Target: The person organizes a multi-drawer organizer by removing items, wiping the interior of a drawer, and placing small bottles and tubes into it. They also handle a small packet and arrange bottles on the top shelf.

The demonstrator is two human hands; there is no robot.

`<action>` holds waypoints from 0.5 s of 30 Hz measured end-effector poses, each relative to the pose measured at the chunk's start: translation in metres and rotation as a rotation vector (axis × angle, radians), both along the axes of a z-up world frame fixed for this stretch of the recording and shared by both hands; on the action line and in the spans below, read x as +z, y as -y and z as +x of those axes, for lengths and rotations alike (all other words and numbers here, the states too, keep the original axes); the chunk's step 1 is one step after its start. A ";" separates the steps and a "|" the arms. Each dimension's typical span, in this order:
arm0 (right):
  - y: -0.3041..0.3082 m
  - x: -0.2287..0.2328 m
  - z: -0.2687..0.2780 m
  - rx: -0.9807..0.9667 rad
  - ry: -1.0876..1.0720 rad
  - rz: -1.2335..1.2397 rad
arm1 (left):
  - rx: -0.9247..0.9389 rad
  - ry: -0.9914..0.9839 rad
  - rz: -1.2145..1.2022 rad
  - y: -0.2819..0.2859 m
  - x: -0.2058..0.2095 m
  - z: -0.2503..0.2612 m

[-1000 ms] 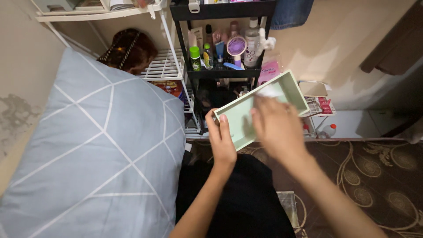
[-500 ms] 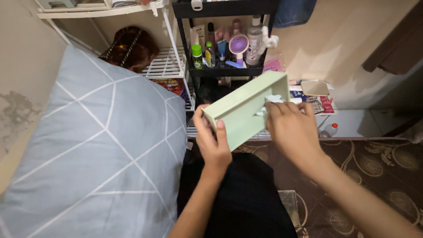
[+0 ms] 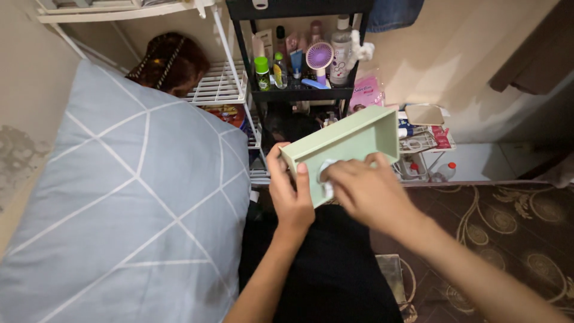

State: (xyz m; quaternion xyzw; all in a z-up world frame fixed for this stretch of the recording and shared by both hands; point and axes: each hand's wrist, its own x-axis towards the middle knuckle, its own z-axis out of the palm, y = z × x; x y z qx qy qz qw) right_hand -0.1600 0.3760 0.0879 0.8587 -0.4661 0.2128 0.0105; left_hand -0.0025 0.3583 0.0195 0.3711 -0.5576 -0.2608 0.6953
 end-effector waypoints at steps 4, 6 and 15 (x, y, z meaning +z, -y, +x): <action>0.005 0.004 -0.024 -0.199 -0.098 -0.065 | -0.046 -0.040 0.005 -0.004 0.007 0.007; 0.009 -0.002 -0.035 -0.292 -0.139 -0.151 | -0.056 -0.042 0.005 -0.005 0.011 0.009; -0.004 -0.026 0.005 -0.076 0.091 -0.054 | 0.082 0.103 -0.029 0.005 0.001 -0.006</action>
